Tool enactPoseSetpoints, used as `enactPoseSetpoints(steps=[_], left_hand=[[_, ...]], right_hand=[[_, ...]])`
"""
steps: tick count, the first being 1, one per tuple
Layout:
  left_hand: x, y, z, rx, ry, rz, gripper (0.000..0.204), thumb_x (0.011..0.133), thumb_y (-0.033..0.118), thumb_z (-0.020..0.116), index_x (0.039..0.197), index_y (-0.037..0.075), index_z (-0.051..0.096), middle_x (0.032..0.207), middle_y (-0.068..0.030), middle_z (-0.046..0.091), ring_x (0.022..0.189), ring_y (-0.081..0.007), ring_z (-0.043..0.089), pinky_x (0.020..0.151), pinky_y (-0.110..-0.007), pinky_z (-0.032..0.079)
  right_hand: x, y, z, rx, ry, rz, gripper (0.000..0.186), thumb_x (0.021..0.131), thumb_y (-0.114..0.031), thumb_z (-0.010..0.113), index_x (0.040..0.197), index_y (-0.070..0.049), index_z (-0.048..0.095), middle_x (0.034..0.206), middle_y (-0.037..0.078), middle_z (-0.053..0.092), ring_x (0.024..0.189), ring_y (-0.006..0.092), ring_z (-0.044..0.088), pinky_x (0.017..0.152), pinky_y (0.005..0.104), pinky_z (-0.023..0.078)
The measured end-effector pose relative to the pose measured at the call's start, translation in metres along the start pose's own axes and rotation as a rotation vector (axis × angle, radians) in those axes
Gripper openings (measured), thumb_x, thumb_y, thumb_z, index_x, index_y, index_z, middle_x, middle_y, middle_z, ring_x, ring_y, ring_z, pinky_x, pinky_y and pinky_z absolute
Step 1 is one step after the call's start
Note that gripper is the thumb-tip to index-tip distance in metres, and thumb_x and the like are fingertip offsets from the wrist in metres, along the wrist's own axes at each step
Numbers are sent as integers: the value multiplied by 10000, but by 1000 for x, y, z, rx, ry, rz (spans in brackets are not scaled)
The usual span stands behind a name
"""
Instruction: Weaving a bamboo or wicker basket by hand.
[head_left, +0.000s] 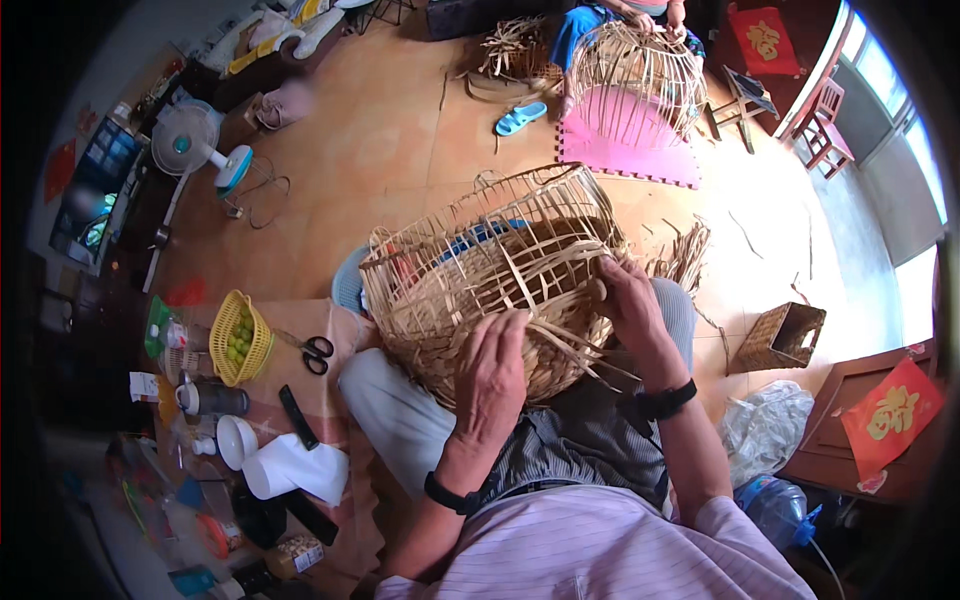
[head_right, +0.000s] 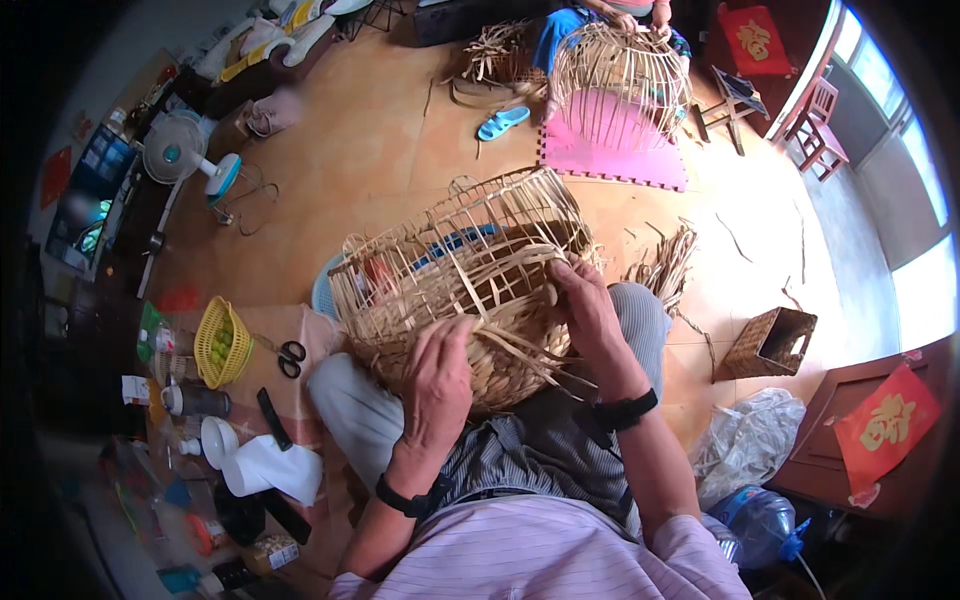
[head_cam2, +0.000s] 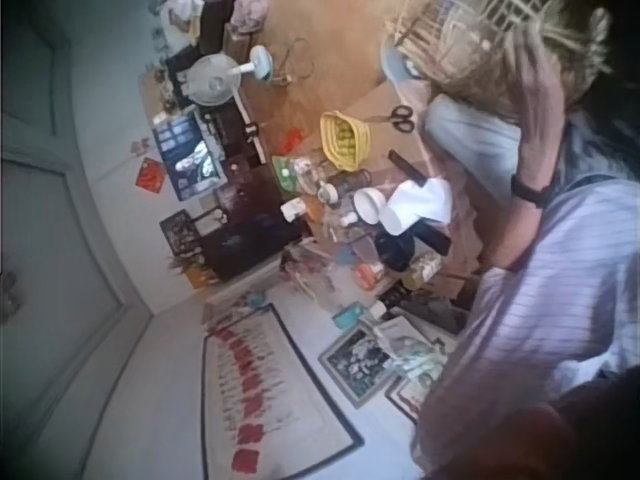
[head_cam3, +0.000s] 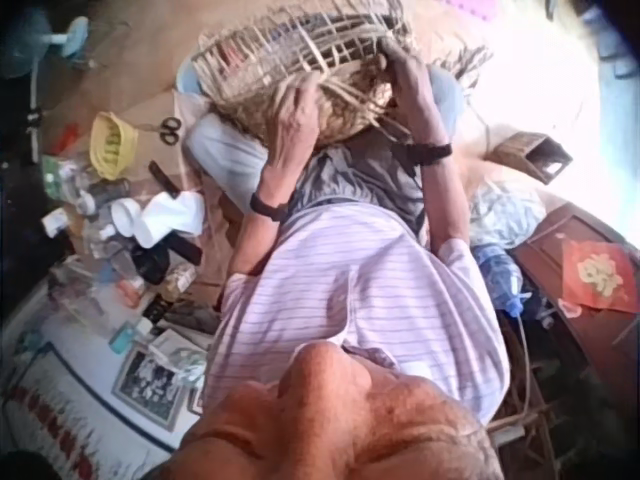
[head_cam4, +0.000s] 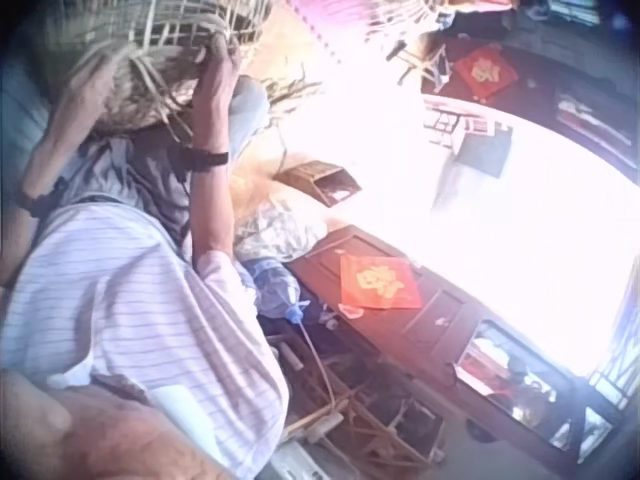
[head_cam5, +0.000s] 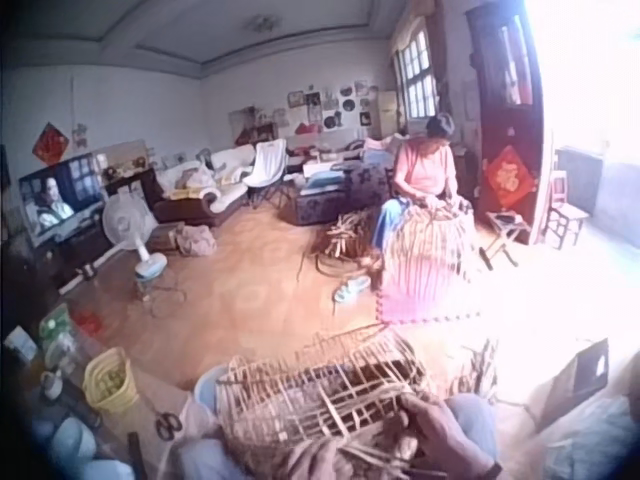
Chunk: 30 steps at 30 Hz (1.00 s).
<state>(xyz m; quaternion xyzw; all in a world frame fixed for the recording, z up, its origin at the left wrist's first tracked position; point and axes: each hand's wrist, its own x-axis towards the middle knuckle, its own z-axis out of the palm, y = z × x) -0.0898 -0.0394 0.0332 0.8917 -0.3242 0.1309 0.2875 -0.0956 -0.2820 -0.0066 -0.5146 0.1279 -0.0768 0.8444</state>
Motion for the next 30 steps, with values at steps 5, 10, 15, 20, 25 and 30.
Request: enactPoseSetpoints(steps=[5, 10, 15, 20, 25, 30], left_hand=[[7, -4, 21, 79, -45, 103, 511, 917, 10, 602, 1425, 42, 574, 1306, -164, 652, 1202, -328, 631, 1045, -444, 503], [9, -14, 31, -3, -41, 81, 511, 898, -6, 592, 1407, 41, 584, 1242, -165, 686, 1130, -337, 664, 1005, -451, 522], [15, -5, 21, -76, -57, 3, 465, 888, -66, 568, 1336, 30, 645, 1142, -195, 718, 1029, -381, 698, 906, -441, 566], [26, -3, 9, -182, -133, -92, 405, 899, -93, 537, 1261, 11, 685, 1079, -230, 718, 958, -418, 711, 825, -455, 583], [29, -9, 17, -119, -92, -9, 201, 855, -64, 610, 1035, 24, 623, 946, -185, 683, 898, -371, 708, 751, -472, 565], [29, -10, 23, -88, -134, -4, 270, 936, -18, 547, 1184, 21, 649, 970, -208, 698, 877, -396, 707, 730, -452, 563]], right_hand=[[-20, -2, 5, 175, -138, 146, 235, 1063, -194, 619, 1232, -51, 700, 825, -34, 690, 640, 42, 588, 573, 197, 465], [-57, 26, 18, -253, -113, 204, 232, 1058, -242, 667, 1127, -31, 735, 1013, 33, 760, 774, 65, 668, 699, 231, 556], [-50, 16, -6, -156, -23, 234, 419, 1110, -423, 521, 934, -66, 648, 707, 10, 631, 479, 78, 471, 467, 225, 394], [-39, 6, -22, 380, 35, 50, 404, 1116, -446, 481, 1080, -65, 608, 767, 26, 661, 513, 106, 465, 548, 236, 425], [-69, 10, -21, -124, -86, 231, 318, 1089, -373, 584, 1130, -63, 647, 729, -39, 608, 539, 65, 484, 512, 216, 374], [-79, 5, -47, 3, -119, 230, 382, 1095, -434, 542, 1185, -75, 636, 760, 1, 650, 510, 65, 489, 484, 235, 418]])
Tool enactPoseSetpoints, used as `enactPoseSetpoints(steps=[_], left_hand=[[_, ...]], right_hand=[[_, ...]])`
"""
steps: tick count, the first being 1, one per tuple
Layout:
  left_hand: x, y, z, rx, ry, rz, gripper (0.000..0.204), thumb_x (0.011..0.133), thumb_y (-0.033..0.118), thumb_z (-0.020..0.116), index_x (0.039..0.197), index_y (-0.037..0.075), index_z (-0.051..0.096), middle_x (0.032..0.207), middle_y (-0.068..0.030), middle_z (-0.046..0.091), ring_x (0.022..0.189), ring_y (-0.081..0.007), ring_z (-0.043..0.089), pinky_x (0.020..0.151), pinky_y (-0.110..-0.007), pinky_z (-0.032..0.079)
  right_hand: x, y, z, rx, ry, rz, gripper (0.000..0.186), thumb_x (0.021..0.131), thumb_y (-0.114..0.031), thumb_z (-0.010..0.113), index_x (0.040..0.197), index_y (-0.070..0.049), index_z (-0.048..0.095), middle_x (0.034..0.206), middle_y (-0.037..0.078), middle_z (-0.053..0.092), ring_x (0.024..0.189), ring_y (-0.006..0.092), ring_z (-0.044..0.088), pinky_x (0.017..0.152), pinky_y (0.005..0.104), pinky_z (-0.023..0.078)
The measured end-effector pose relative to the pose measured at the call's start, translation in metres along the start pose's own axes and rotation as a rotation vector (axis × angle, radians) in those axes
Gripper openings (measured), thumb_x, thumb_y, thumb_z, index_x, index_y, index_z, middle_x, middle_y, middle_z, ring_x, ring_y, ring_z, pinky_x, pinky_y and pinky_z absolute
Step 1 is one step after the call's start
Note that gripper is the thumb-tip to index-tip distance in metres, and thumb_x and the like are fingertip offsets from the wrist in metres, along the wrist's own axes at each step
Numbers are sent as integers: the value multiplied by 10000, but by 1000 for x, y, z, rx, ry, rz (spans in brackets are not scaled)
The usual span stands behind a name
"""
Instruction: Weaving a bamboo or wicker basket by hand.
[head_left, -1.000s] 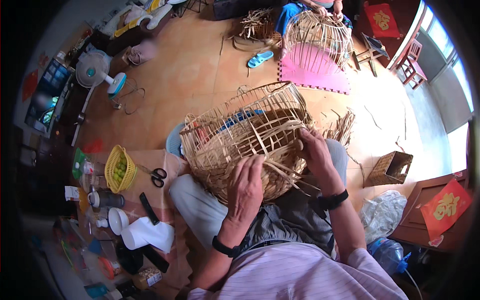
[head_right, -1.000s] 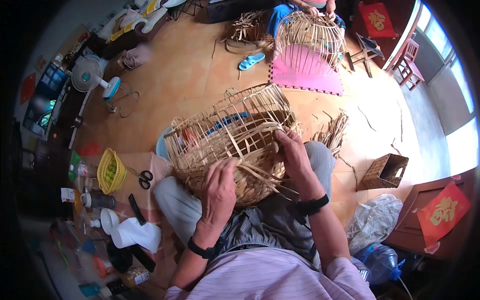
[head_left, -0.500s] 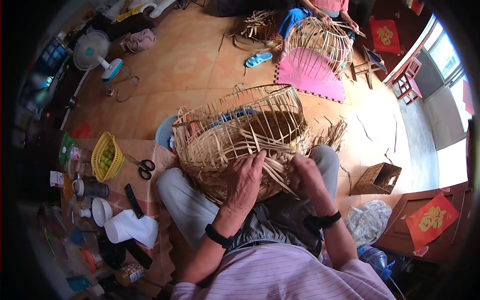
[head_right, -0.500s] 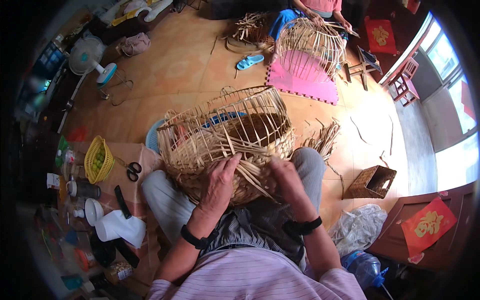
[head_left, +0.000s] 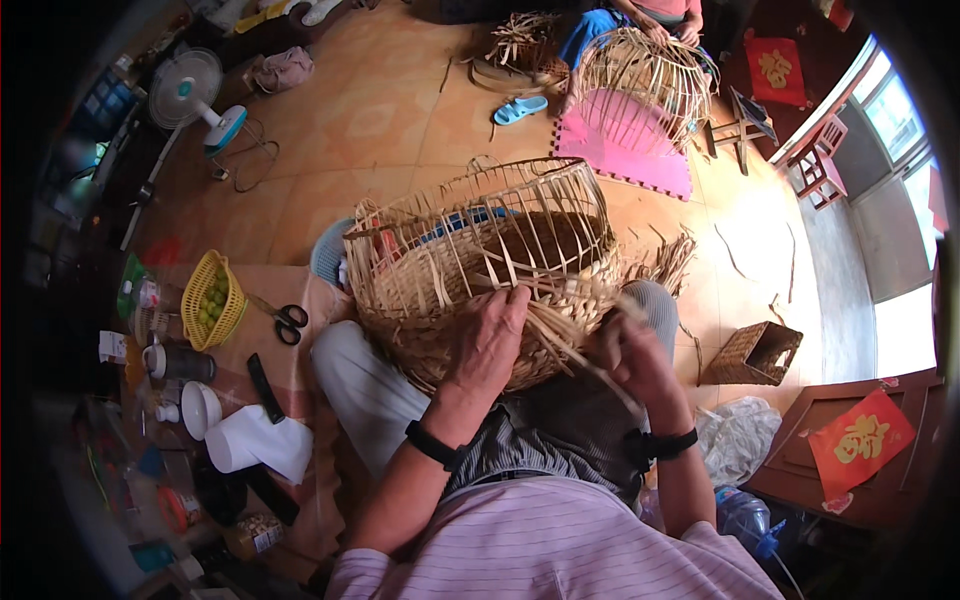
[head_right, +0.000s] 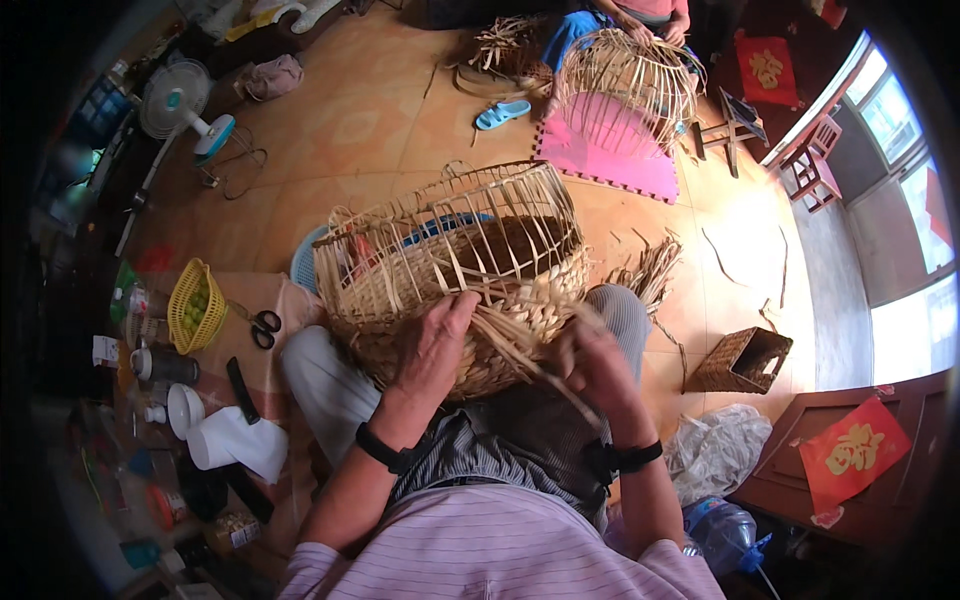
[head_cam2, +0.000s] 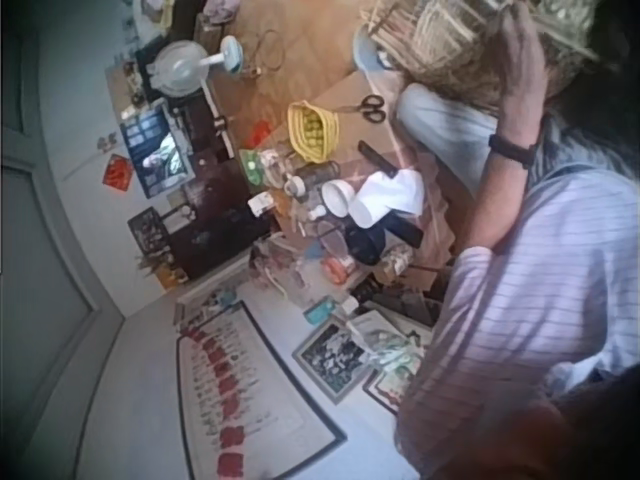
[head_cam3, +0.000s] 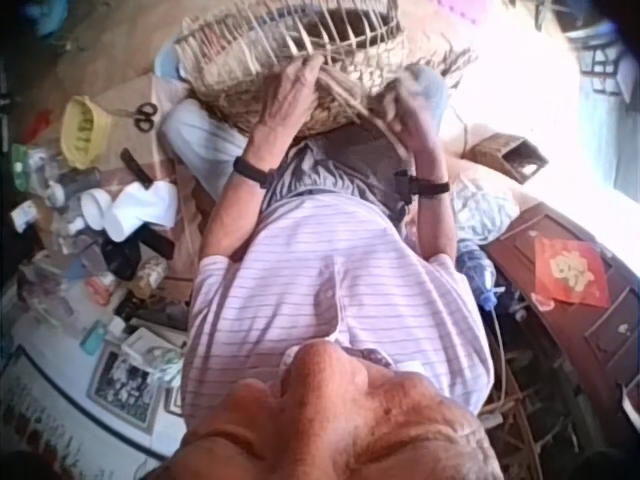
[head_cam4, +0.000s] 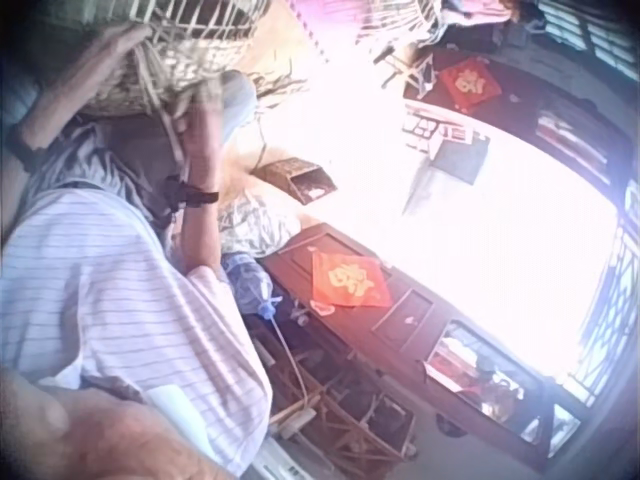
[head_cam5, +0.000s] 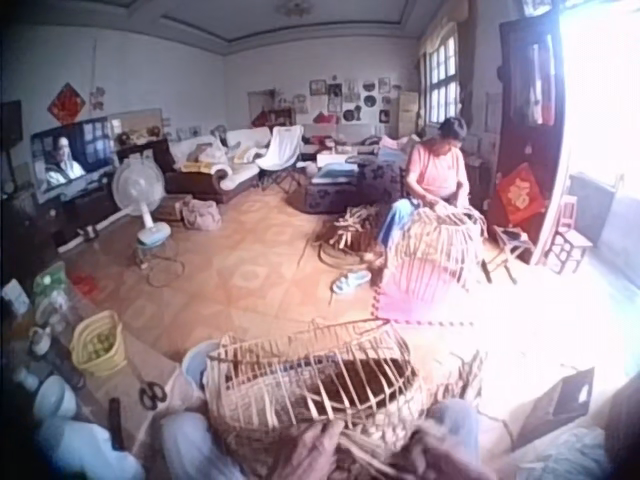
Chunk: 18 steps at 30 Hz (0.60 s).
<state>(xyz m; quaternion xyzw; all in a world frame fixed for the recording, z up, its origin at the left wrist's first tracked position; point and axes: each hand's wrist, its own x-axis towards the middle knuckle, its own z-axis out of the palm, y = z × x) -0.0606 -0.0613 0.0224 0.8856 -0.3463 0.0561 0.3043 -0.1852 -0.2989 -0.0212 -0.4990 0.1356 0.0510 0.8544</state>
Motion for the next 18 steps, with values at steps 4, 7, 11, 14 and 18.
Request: enactPoseSetpoints(steps=[4, 7, 11, 14, 18], left_hand=[[0, 0, -6, 38, -25, 20, 230, 937, -18, 553, 1134, 26, 663, 948, -191, 712, 859, -383, 718, 714, -433, 575], [1, -2, -7, 11, 22, 29, 234, 928, -32, 563, 1126, 28, 671, 966, -192, 725, 868, -375, 729, 719, -423, 586], [1, -3, -3, -17, 6, -6, 283, 916, -44, 577, 1170, 32, 676, 995, -200, 730, 892, -376, 734, 722, -426, 590], [1, -3, -4, -37, 29, 10, 323, 916, -49, 577, 1209, 37, 680, 989, -213, 724, 893, -392, 729, 734, -435, 589], [2, -1, -8, -83, 5, -32, 314, 925, -44, 568, 1208, 34, 678, 989, -220, 721, 901, -408, 723, 751, -446, 585]], right_hand=[[13, -9, -29, 696, 9, -261, 440, 1119, -480, 445, 1172, -84, 628, 963, 66, 702, 520, 99, 485, 512, 246, 456], [5, -21, -39, 567, -44, -180, 507, 1107, -497, 470, 1287, -48, 622, 1077, 92, 721, 612, 126, 572, 594, 262, 507], [-23, -23, -20, -116, 59, 54, 646, 1075, -526, 530, 1398, 30, 584, 1260, 130, 713, 921, 213, 716, 831, 337, 575], [-19, -15, 9, -455, 133, 73, 611, 1018, -449, 672, 1399, 19, 584, 1223, 124, 716, 1048, 172, 692, 887, 302, 553], [-3, -4, 44, -372, 110, 66, 552, 1059, -416, 627, 1401, 13, 563, 1209, 113, 708, 1065, 158, 692, 847, 292, 584]])
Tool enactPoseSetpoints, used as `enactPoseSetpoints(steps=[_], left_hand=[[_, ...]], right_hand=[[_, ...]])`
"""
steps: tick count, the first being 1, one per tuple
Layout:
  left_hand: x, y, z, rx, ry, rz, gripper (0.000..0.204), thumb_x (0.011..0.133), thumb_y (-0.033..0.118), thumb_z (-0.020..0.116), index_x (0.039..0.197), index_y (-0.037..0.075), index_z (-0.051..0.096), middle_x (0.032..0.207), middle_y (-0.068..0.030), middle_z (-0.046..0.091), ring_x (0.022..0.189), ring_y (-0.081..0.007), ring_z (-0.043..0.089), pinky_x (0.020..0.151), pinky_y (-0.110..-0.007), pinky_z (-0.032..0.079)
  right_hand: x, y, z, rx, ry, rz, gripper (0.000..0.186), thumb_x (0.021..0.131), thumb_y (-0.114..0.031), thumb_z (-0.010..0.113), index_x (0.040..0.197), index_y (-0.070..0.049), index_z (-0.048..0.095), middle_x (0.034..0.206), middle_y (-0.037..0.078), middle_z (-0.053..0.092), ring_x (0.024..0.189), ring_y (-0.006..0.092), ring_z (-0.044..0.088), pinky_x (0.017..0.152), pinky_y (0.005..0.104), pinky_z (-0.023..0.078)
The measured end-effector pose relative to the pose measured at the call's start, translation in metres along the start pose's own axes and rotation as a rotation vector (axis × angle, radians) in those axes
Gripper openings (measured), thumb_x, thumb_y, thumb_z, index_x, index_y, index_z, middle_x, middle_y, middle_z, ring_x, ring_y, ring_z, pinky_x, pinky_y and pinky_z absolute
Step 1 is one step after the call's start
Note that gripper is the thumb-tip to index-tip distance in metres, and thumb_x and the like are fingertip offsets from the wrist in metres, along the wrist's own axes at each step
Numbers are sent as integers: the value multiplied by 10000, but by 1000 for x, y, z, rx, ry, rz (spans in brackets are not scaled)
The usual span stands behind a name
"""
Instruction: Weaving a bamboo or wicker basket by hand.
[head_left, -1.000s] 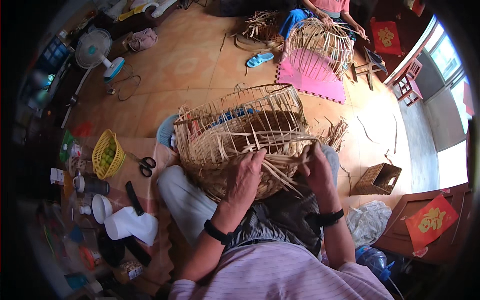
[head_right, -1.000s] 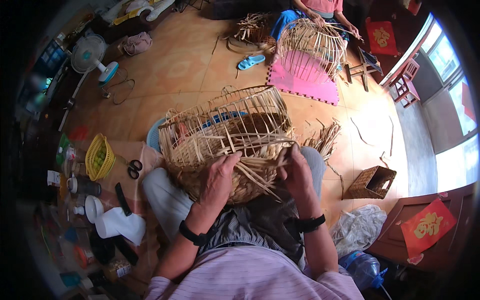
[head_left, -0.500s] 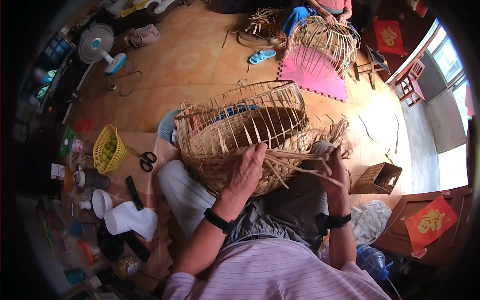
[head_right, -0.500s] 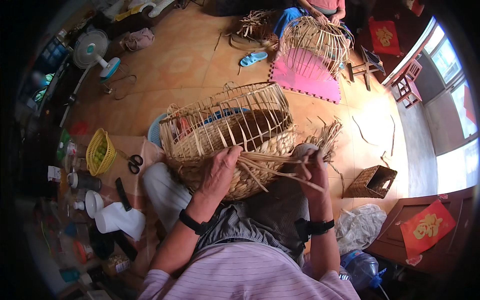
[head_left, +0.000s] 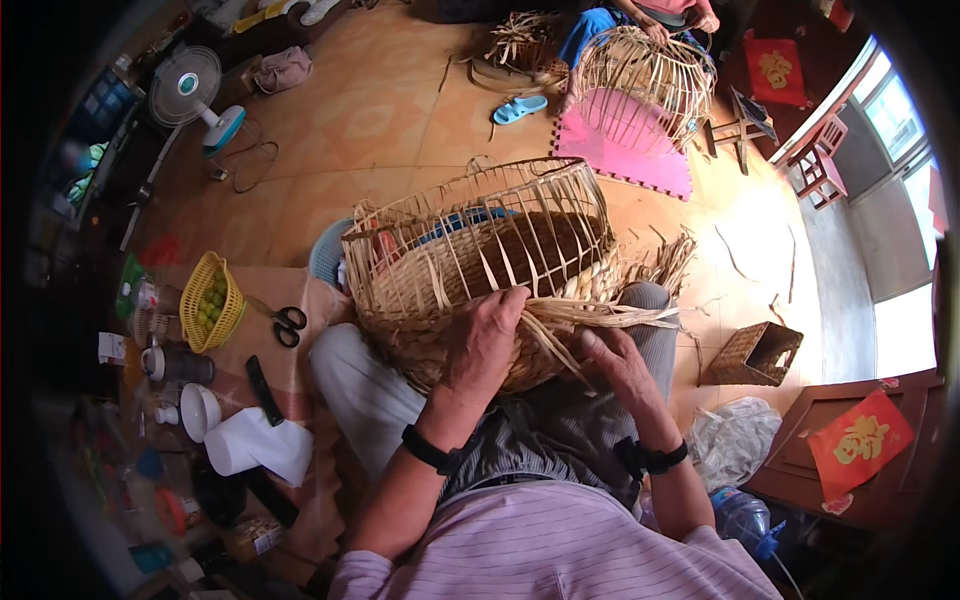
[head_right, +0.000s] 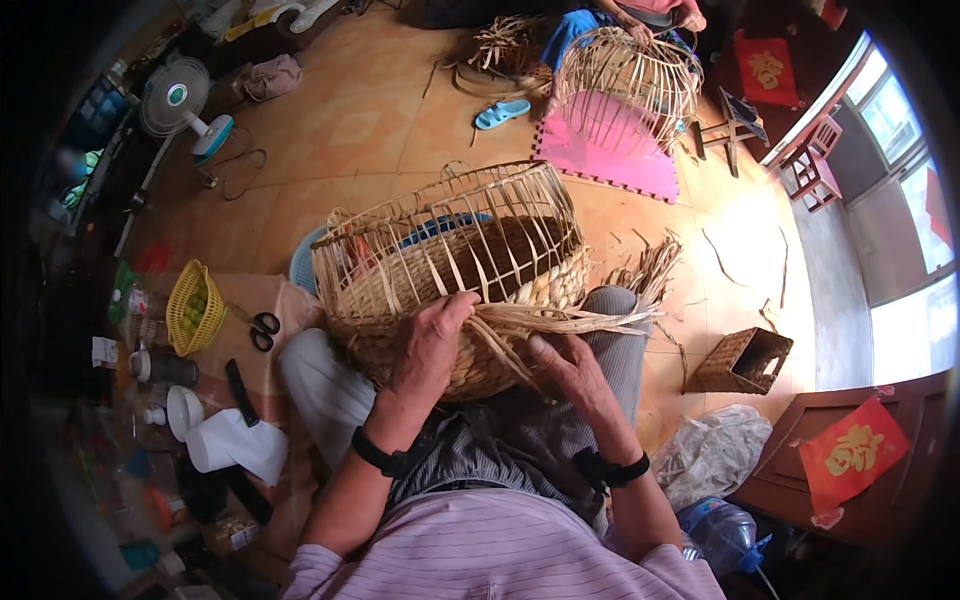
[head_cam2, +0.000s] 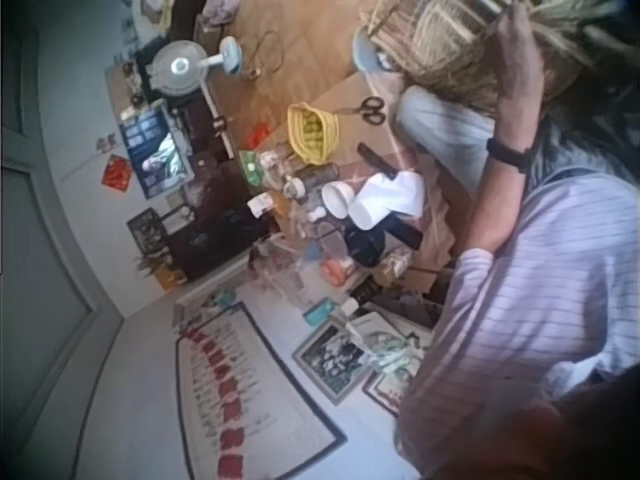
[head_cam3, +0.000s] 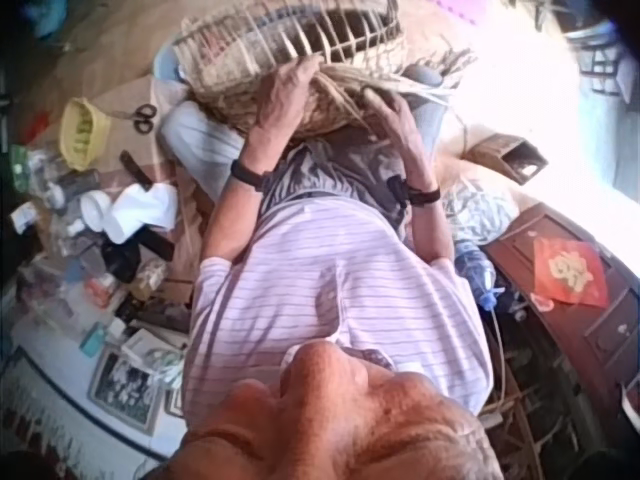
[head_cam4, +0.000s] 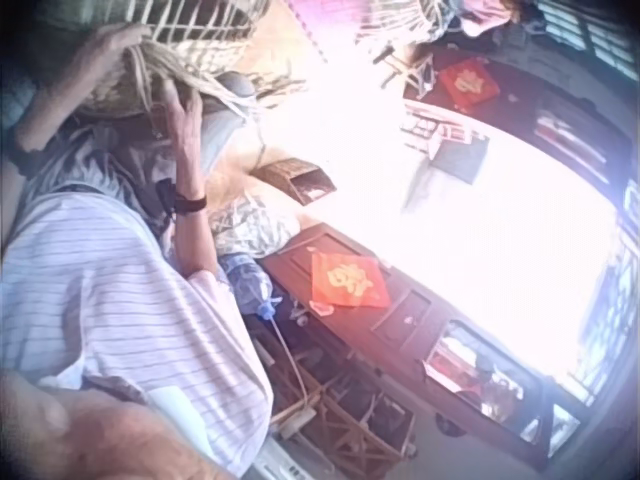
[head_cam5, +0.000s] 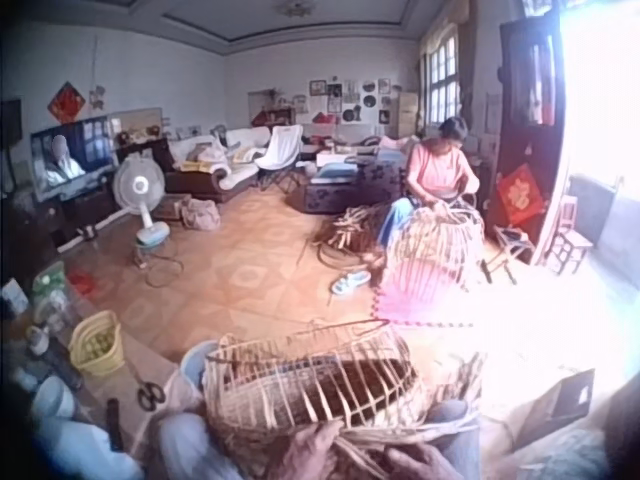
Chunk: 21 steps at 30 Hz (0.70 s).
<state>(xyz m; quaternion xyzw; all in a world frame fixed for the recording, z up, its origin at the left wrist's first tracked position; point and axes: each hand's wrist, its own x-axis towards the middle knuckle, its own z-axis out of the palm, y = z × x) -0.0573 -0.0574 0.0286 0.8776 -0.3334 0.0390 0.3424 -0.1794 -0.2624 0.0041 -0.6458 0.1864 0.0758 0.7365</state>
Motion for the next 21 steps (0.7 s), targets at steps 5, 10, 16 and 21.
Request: enactPoseSetpoints(steps=[5, 10, 16, 21], left_hand=[[2, 2, 0, -8, -16, -29, 284, 951, -13, 552, 1199, 36, 682, 998, -235, 720, 924, -416, 720, 753, -446, 579], [3, 3, -1, -35, -26, -52, 262, 956, -4, 551, 1178, 35, 685, 1000, -237, 723, 920, -412, 725, 747, -445, 581], [4, 6, -4, 5, -38, -68, 254, 951, -4, 559, 1163, 40, 692, 988, -226, 730, 914, -399, 733, 744, -442, 588], [4, 5, -4, 14, -44, -62, 244, 942, -9, 571, 1148, 29, 695, 984, -220, 734, 912, -395, 736, 745, -442, 593]], right_hand=[[-3, 5, 28, -336, 55, -41, 471, 1094, -436, 556, 1247, 4, 626, 983, 124, 698, 860, 159, 663, 767, 333, 556], [-18, 6, 36, -2, -101, 86, 452, 1084, -430, 583, 1142, 15, 642, 884, 58, 690, 760, 87, 599, 648, 261, 479], [-29, -8, 41, 281, -339, 199, 270, 1094, -277, 566, 1145, -19, 627, 850, 29, 705, 587, 80, 566, 554, 217, 429], [-30, -20, 19, 885, -477, 184, 176, 1053, -122, 515, 1100, -6, 638, 774, 55, 676, 551, 92, 563, 498, 218, 424]])
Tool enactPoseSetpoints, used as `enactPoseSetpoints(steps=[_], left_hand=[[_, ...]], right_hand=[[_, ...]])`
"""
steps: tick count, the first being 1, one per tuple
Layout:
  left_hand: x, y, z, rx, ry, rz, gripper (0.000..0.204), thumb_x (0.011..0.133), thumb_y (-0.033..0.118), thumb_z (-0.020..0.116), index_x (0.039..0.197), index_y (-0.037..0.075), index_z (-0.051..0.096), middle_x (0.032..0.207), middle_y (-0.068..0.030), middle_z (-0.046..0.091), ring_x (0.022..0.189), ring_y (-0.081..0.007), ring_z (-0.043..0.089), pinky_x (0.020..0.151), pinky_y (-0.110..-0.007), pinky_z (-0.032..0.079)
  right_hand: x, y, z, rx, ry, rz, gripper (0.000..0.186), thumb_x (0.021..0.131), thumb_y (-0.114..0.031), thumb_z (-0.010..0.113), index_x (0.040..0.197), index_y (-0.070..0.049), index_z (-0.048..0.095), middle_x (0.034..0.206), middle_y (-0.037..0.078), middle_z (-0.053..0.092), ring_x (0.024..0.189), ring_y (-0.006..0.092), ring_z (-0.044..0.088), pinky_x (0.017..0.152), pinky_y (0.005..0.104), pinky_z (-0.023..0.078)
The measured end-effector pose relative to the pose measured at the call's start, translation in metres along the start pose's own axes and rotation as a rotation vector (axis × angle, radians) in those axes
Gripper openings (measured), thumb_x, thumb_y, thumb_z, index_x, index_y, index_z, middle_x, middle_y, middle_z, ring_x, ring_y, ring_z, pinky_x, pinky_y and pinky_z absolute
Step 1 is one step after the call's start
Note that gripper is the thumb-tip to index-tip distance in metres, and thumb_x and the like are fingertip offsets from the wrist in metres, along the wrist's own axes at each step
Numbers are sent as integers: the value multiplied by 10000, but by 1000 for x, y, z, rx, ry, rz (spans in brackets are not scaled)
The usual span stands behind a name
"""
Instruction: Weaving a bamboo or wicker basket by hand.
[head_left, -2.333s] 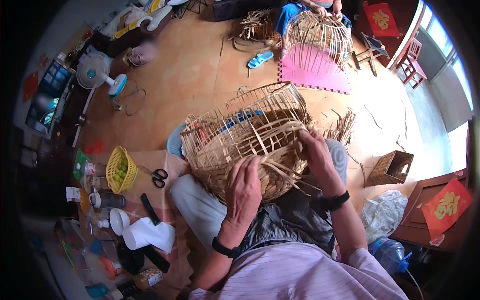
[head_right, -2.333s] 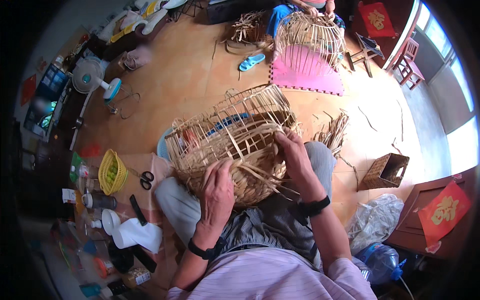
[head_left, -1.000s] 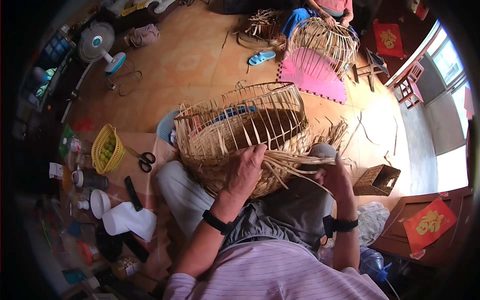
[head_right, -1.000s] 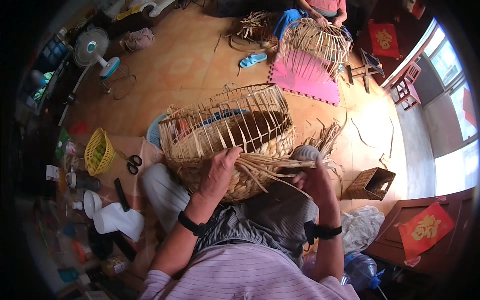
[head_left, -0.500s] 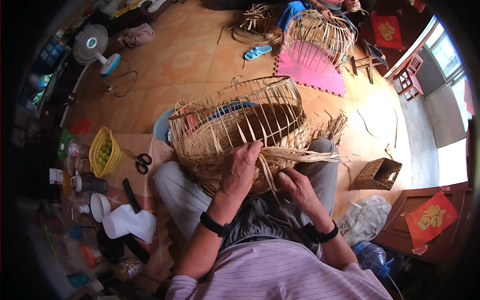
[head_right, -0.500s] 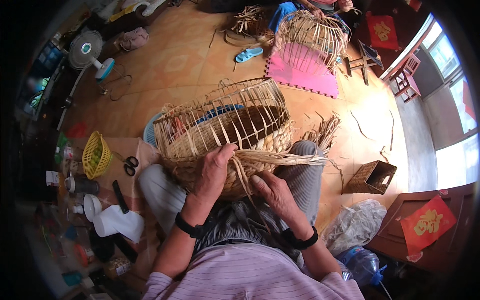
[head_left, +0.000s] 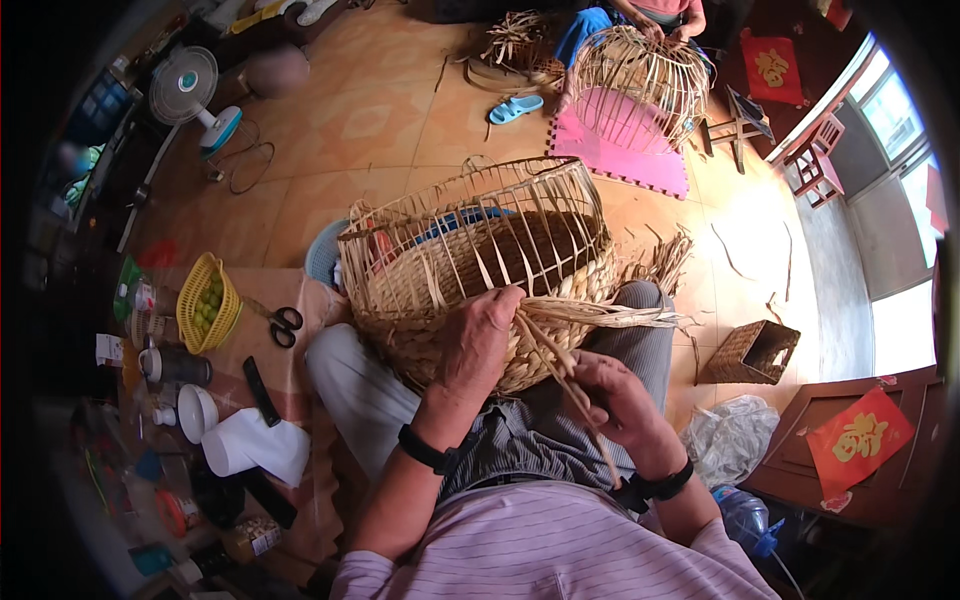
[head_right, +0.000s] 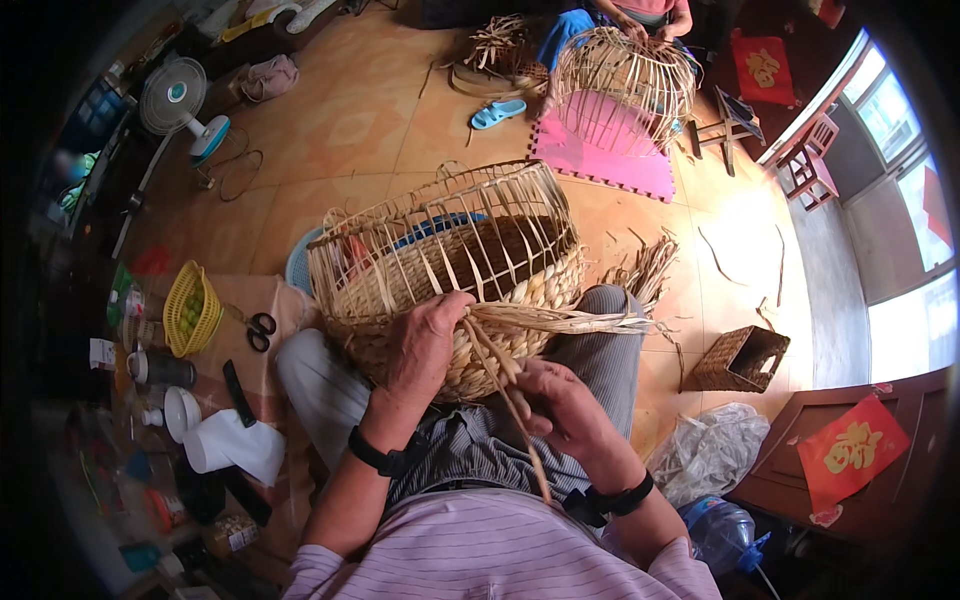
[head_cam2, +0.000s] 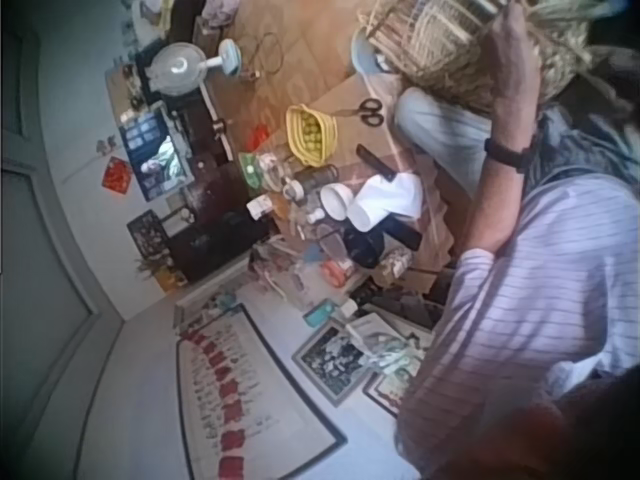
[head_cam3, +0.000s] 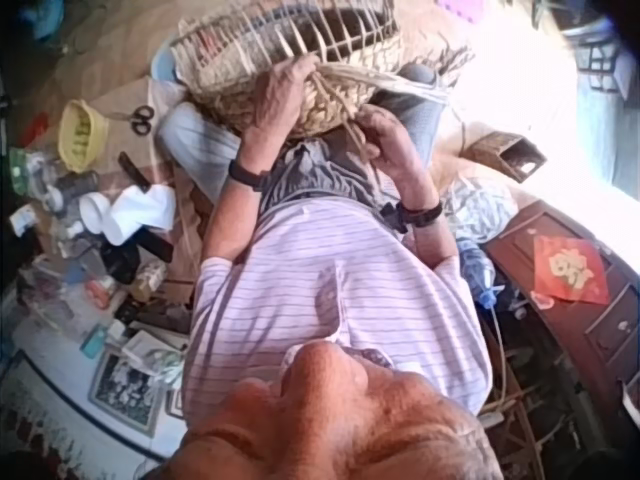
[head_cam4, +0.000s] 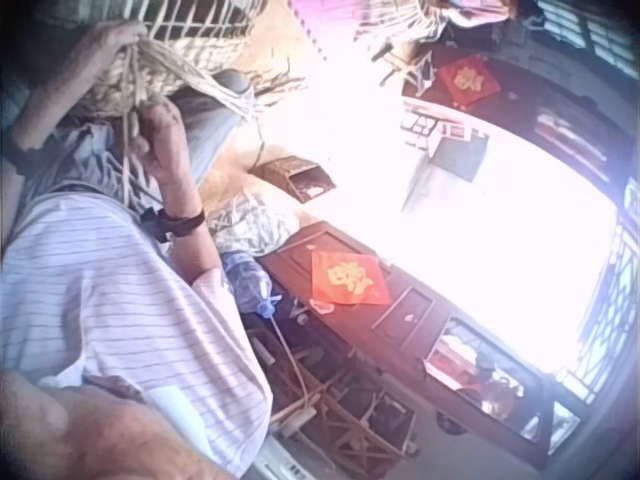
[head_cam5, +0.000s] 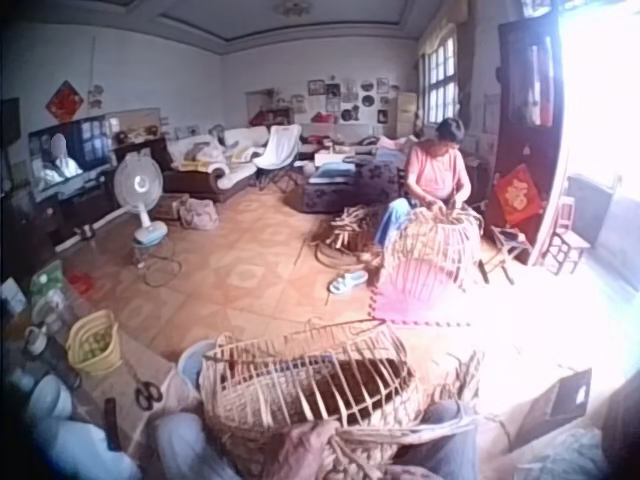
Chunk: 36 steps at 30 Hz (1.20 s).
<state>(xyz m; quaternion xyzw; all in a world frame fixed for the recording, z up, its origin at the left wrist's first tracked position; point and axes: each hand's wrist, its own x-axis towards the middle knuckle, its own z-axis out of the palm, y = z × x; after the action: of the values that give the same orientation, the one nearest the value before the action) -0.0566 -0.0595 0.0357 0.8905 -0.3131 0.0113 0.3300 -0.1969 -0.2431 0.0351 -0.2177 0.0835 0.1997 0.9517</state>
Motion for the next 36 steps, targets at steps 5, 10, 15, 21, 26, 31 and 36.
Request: enactPoseSetpoints(steps=[5, 10, 15, 21, 26, 31, 36], left_hand=[[-2, -4, -7, 54, -38, 137, 252, 932, 12, 612, 1176, 23, 677, 1001, -205, 735, 940, -385, 725, 803, -446, 585], [-5, -2, -1, 28, 2, 136, 283, 901, 110, 728, 1169, 34, 677, 958, -191, 728, 903, -362, 720, 797, -451, 576], [-1, -3, 14, 53, 106, 56, 232, 894, 179, 770, 1075, 48, 711, 838, -164, 721, 792, -355, 723, 718, -462, 573], [-1, -4, 12, 25, 97, 29, 78, 940, 48, 623, 987, -1, 661, 857, -193, 700, 836, -373, 718, 732, -473, 569], [0, 2, 12, 75, 121, 42, 60, 905, 13, 590, 913, 10, 650, 822, -215, 689, 790, -380, 720, 671, -481, 568], [0, 11, 16, 104, 61, -52, 97, 973, 86, 603, 950, -4, 629, 805, -258, 680, 787, -441, 695, 673, -537, 539], [0, 11, 19, 131, 1, -79, 95, 930, 20, 571, 978, -16, 645, 805, -263, 681, 787, -449, 697, 685, -538, 553]], right_hand=[[14, -19, 1, -251, 102, -134, 311, 1075, -222, 444, 1137, 13, 637, 909, 118, 699, 658, 166, 652, 529, 254, 490], [22, -29, 14, -424, 169, -154, 474, 1126, -385, 417, 1260, 19, 627, 1059, 125, 706, 891, 203, 696, 721, 284, 551], [34, -42, 17, -254, 36, -443, 457, 1123, -380, 449, 1249, 26, 616, 1083, 161, 704, 978, 290, 712, 786, 343, 577], [63, -37, 33, -1186, 234, -405, 351, 1003, -231, 745, 1198, 39, 636, 932, 40, 723, 813, 65, 609, 710, 263, 521], [106, -55, 33, -1006, 380, -408, 225, 1028, -215, 707, 1060, 8, 697, 884, 16, 716, 810, 74, 625, 710, 267, 532], [137, -90, 30, -1069, 304, -285, 261, 1047, -250, 640, 983, 2, 667, 772, 13, 672, 685, 106, 615, 604, 281, 502], [157, -92, 39, -1414, 166, -331, 244, 998, -229, 666, 942, 9, 662, 766, 80, 700, 667, 169, 655, 605, 318, 505]])
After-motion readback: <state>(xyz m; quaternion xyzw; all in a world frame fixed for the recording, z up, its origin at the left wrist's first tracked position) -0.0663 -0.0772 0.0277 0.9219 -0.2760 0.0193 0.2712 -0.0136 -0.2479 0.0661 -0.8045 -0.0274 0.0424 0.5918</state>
